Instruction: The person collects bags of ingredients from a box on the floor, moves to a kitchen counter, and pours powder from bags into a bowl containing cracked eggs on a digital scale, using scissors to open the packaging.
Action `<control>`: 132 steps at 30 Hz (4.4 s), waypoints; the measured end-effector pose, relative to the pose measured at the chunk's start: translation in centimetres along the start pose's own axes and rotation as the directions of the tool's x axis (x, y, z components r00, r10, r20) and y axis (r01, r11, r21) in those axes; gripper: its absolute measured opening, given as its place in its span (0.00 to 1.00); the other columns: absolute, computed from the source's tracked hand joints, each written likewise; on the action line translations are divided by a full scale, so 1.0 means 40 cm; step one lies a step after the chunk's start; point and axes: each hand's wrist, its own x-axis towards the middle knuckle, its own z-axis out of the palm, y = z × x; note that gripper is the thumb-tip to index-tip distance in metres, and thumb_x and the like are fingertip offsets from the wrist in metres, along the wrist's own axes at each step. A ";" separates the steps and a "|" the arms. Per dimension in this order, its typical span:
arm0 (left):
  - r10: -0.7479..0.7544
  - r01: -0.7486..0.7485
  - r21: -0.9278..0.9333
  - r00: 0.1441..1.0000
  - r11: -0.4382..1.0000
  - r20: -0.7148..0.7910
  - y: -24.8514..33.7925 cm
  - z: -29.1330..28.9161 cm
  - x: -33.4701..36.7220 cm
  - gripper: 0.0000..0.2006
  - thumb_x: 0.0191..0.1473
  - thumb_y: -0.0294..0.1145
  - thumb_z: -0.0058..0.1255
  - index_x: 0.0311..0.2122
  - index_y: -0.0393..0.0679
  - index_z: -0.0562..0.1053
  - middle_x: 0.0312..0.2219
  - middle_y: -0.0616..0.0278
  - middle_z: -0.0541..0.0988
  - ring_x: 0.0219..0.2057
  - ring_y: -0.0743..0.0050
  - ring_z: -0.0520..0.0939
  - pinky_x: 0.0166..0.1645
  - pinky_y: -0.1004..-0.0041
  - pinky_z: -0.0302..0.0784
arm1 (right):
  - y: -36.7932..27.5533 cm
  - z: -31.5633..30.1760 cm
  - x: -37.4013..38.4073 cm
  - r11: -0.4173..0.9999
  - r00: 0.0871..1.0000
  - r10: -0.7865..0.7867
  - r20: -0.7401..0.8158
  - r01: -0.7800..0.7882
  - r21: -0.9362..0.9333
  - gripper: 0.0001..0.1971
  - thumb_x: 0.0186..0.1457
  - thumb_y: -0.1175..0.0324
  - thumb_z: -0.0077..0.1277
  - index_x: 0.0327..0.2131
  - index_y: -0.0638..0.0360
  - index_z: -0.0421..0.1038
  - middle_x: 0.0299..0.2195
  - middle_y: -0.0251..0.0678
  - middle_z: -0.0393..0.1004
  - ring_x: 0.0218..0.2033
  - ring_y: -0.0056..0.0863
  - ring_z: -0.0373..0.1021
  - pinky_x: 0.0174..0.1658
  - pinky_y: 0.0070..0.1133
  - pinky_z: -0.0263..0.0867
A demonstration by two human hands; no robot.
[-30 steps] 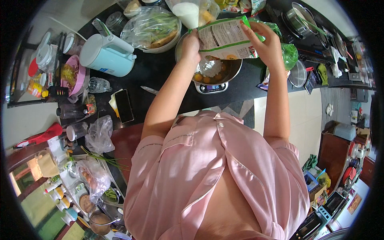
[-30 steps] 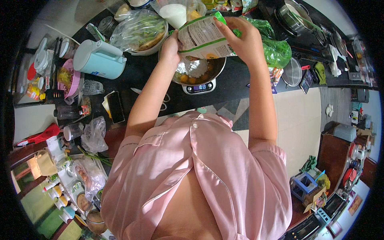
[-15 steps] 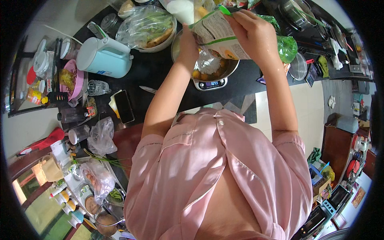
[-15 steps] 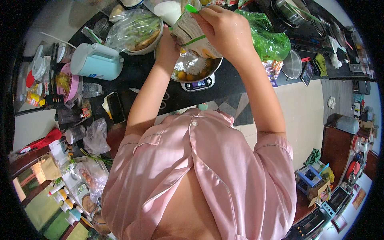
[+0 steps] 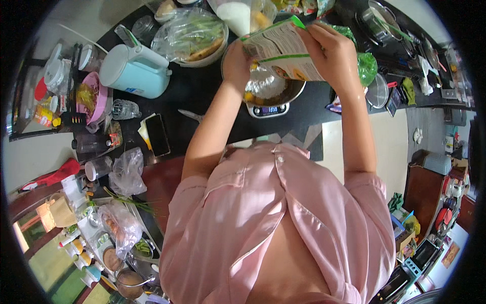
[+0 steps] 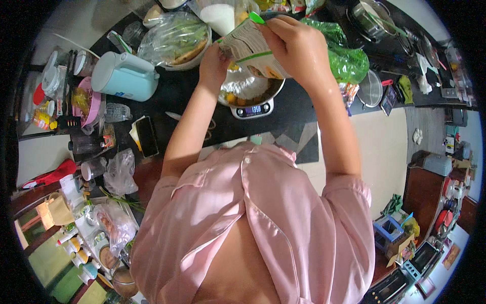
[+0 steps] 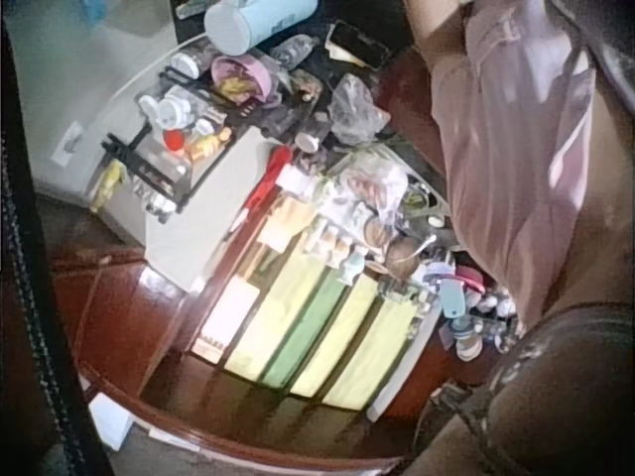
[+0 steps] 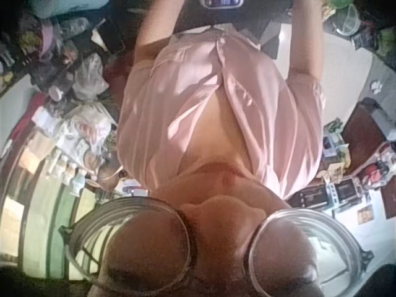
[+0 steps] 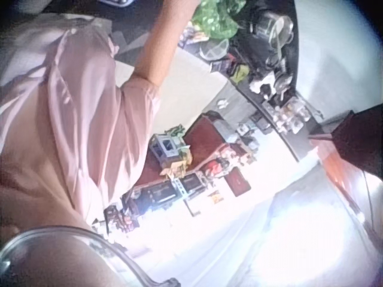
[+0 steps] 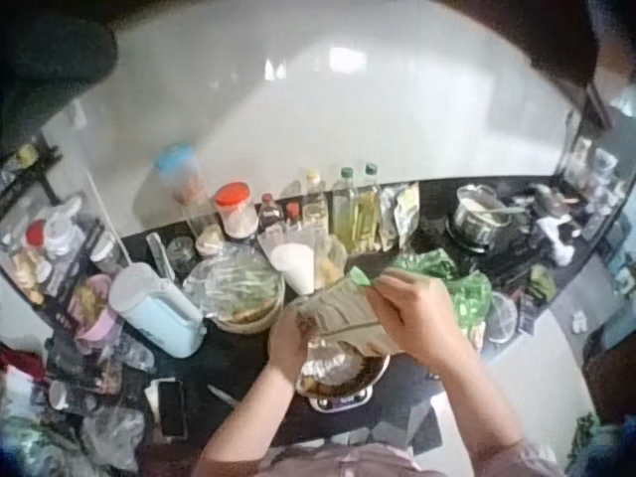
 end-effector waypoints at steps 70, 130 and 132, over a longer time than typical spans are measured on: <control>-0.014 0.016 -0.243 1.000 0.970 0.009 -0.009 0.064 0.030 0.24 0.59 0.49 0.27 0.50 0.40 0.62 0.46 0.58 0.70 0.46 0.64 0.72 0.49 0.65 0.69 | -0.034 -0.097 -0.050 0.879 0.902 0.327 0.281 -0.399 0.260 0.08 0.48 0.70 0.53 0.30 0.66 0.72 0.14 0.38 0.63 0.14 0.19 0.55 0.19 0.19 0.54; -0.012 0.020 0.143 0.998 0.990 -0.054 0.039 0.030 -0.036 0.10 0.57 0.33 0.39 0.38 0.38 0.69 0.31 0.61 0.75 0.31 0.75 0.75 0.39 0.73 0.70 | -0.025 -0.012 -0.082 0.711 0.777 0.625 0.075 -0.607 0.356 0.11 0.50 0.67 0.51 0.31 0.68 0.70 0.16 0.38 0.68 0.20 0.14 0.58 0.24 0.17 0.59; 0.002 0.004 0.157 0.999 0.988 -0.037 0.035 0.024 -0.028 0.10 0.57 0.33 0.38 0.39 0.39 0.68 0.31 0.61 0.74 0.31 0.75 0.75 0.38 0.74 0.71 | -0.038 -0.019 -0.078 0.714 0.778 0.619 0.103 -0.613 0.338 0.11 0.50 0.67 0.51 0.31 0.68 0.70 0.17 0.38 0.68 0.19 0.14 0.58 0.23 0.17 0.59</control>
